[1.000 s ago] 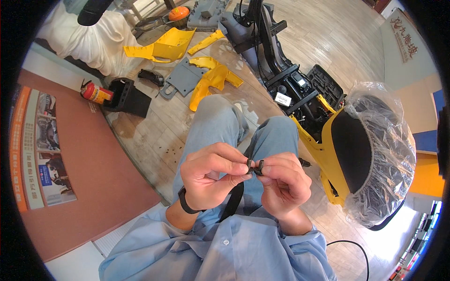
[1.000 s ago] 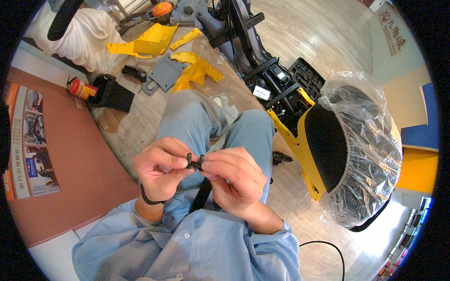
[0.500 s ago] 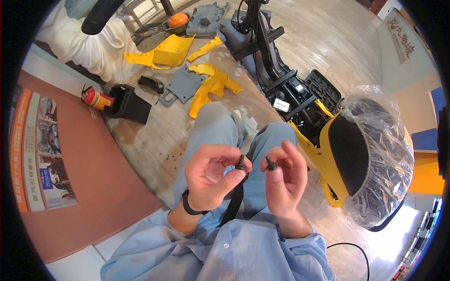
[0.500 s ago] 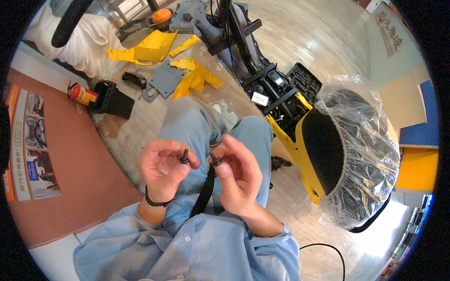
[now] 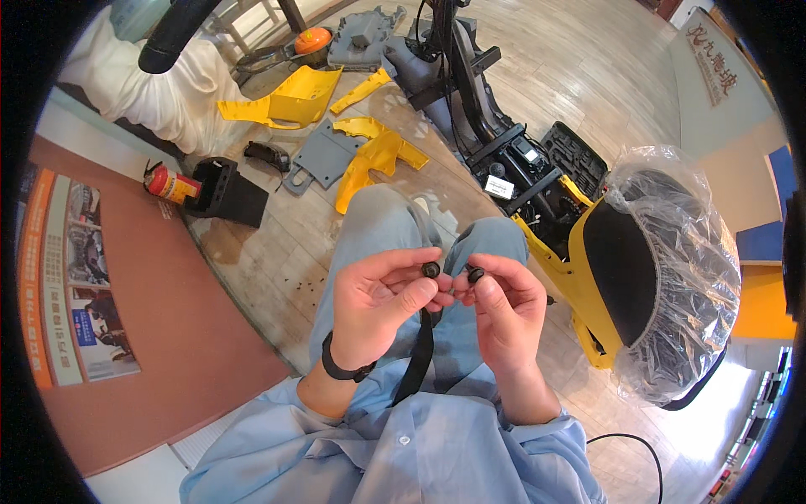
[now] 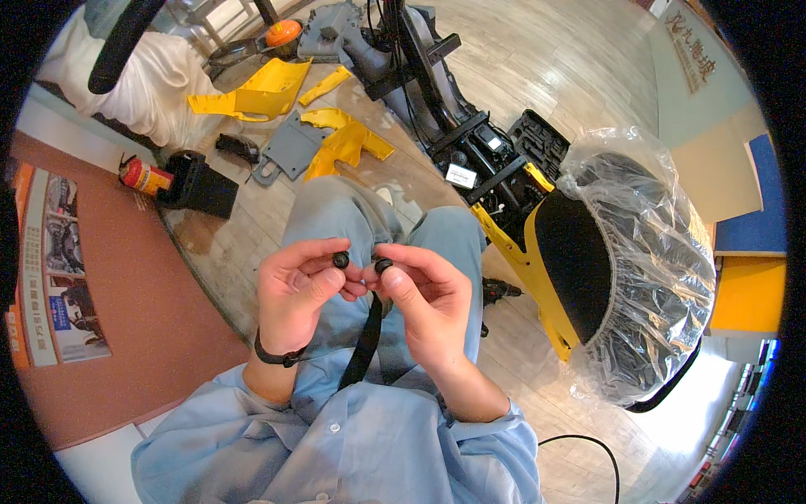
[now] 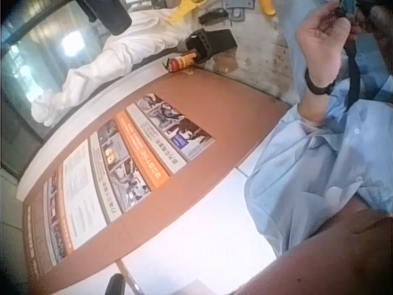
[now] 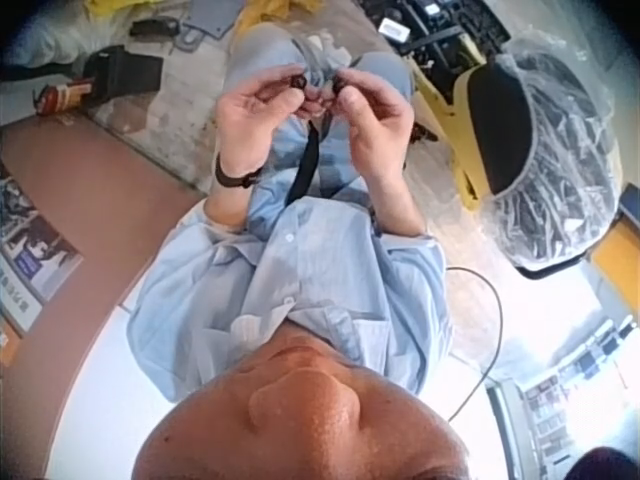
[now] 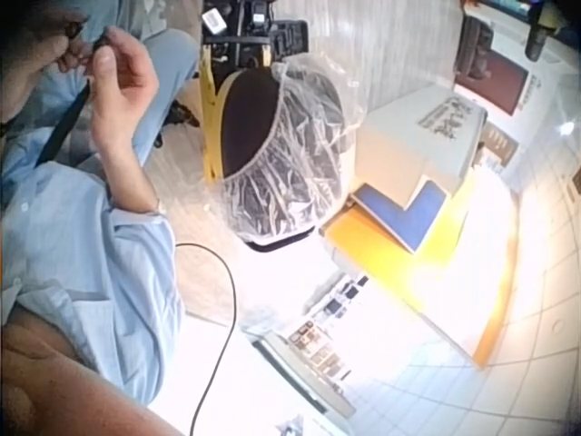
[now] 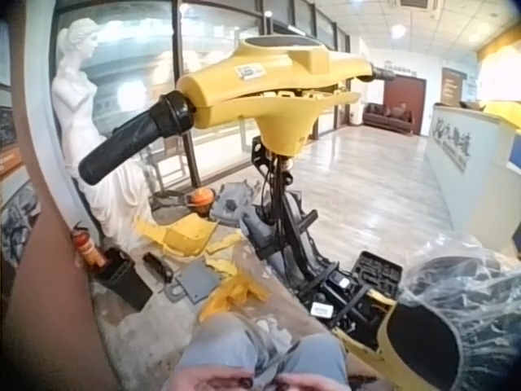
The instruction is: Attaching and securing plastic fairing components onto a yellow motorcycle using an electric drill.
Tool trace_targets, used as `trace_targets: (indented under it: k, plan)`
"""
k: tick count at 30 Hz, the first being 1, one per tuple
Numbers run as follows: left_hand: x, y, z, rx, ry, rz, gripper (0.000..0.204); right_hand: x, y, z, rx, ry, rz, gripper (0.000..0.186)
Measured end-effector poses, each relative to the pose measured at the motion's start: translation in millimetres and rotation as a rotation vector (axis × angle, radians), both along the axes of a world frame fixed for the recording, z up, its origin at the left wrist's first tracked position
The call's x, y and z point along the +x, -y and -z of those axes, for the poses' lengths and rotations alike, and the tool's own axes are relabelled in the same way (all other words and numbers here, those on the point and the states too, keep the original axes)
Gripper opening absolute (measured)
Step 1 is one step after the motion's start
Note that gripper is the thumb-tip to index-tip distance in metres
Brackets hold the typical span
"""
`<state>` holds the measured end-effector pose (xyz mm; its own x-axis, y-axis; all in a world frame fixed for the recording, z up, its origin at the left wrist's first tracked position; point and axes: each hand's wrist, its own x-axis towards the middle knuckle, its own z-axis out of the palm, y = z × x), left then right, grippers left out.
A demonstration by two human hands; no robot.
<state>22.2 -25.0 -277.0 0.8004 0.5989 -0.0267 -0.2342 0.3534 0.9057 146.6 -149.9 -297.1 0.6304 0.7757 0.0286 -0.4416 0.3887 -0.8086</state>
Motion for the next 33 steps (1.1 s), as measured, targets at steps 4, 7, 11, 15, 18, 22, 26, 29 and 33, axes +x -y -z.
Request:
trace_targets:
  k: [4, 7, 11, 15, 18, 22, 26, 29, 33]
  plan:
    - [1, 3, -5, 0.102, -0.038, -0.06, 0.034, 3, 1, -3, -0.007, 0.052, 0.005, 0.03]
    - [1, 2, -6, 0.115, -0.046, -0.057, 0.034, 4, 2, -4, -0.019, 0.057, -0.011, 0.032]
    - [0, -1, -5, 0.092, -0.043, -0.023, 0.034, 5, 1, -2, -0.048, 0.053, -0.007, 0.032]
    - [0, -1, -4, 0.129, -0.038, -0.027, 0.034, 5, 0, 1, -0.02, 0.053, -0.002, 0.032]
    - [0, 1, -5, 0.131, -0.04, -0.032, 0.034, 4, 0, 1, -0.02, 0.054, 0.007, 0.032]
    - [0, 2, -4, 0.129, -0.018, -0.032, 0.035, 4, 0, -1, -0.049, 0.066, 0.016, 0.03]
    - [-1, 4, -1, 0.13, -0.01, -0.038, 0.029, 3, 1, 2, -0.054, 0.06, 0.035, 0.029]
    - [1, 5, 4, 0.184, 0.019, -0.065, 0.021, 1, 0, 7, -0.08, 0.043, 0.065, 0.028]
    - [6, 9, 11, 0.315, -0.032, -0.146, 0.013, -3, -3, 14, -0.083, 0.063, 0.091, 0.027]
